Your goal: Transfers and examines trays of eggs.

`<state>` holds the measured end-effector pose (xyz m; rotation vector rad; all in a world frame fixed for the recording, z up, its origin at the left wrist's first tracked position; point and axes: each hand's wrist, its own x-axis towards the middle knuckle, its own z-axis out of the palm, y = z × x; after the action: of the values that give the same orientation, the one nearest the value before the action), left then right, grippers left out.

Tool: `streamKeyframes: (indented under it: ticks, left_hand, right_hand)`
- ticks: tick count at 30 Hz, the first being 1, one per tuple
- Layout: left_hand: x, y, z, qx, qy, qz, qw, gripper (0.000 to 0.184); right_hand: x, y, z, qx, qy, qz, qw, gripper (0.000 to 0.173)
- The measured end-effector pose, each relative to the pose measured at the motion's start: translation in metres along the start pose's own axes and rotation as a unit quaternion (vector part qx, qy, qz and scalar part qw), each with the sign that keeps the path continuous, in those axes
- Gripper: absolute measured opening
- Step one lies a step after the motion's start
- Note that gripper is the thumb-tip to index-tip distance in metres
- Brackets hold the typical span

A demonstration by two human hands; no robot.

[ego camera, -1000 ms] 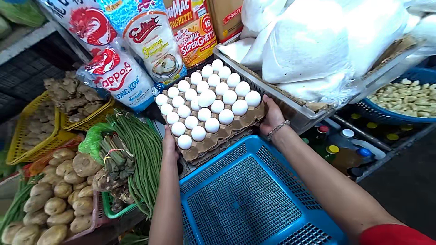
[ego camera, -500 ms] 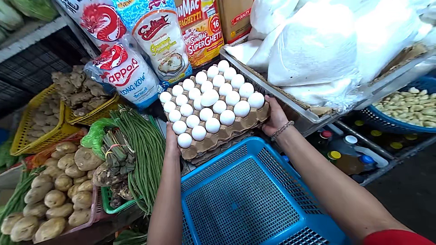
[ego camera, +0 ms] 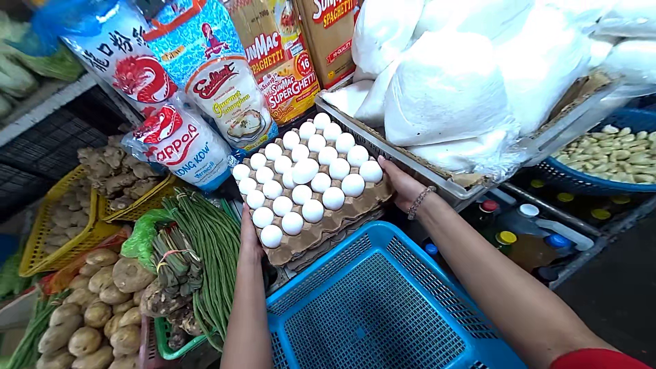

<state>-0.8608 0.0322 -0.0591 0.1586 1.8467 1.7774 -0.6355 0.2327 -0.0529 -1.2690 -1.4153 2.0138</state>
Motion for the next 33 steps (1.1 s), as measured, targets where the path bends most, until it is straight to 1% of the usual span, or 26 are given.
streamKeyframes:
  ticks: [2,7,9,12,15,18,21,24,26,29,33]
  left_hand:
    - [0.003,0.0,0.0,0.0,0.007,-0.011,1.0,0.053]
    - [0.01,0.001,0.0,-0.026,0.01,-0.015,0.999,0.049]
    - [0.011,0.003,0.002,-0.054,0.007,-0.016,0.998,0.047]
    - [0.014,0.002,0.006,-0.085,-0.002,0.002,0.996,0.045]
    - [0.018,0.002,0.008,-0.076,-0.006,0.024,0.997,0.043]
    - [0.02,0.004,0.008,-0.078,-0.007,0.021,0.997,0.041]
    - [0.024,0.007,0.007,-0.065,-0.002,0.023,0.998,0.04]
    - [0.027,0.005,0.001,-0.055,-0.012,0.016,0.998,0.043]
    - [0.032,0.002,-0.002,-0.06,-0.029,0.022,0.998,0.039]
    - [0.029,0.004,0.0,-0.07,-0.013,0.025,0.997,0.034]
    - [0.028,0.007,0.001,-0.044,0.005,0.028,0.999,0.034]
  right_hand:
    - [0.004,-0.006,0.002,-0.008,0.0,-0.026,1.0,0.071]
    - [0.01,-0.016,0.007,-0.047,0.026,-0.002,0.999,0.074]
    - [0.012,-0.02,0.006,-0.067,0.018,0.002,0.998,0.075]
    - [0.015,-0.021,0.007,-0.091,0.008,-0.007,0.996,0.074]
    - [0.011,-0.023,0.009,-0.091,0.006,-0.008,0.996,0.072]
    - [0.01,-0.022,0.007,-0.098,-0.002,-0.013,0.995,0.072]
    - [0.007,-0.024,0.01,-0.098,0.009,-0.01,0.995,0.073]
    - [0.003,-0.027,0.011,-0.078,0.016,-0.002,0.997,0.071]
    - [0.007,-0.022,0.01,-0.046,0.016,-0.002,0.999,0.068]
    - [0.016,-0.016,0.007,0.026,0.03,-0.007,0.999,0.062]
    - [0.018,-0.011,0.008,0.067,0.032,-0.037,0.997,0.05]
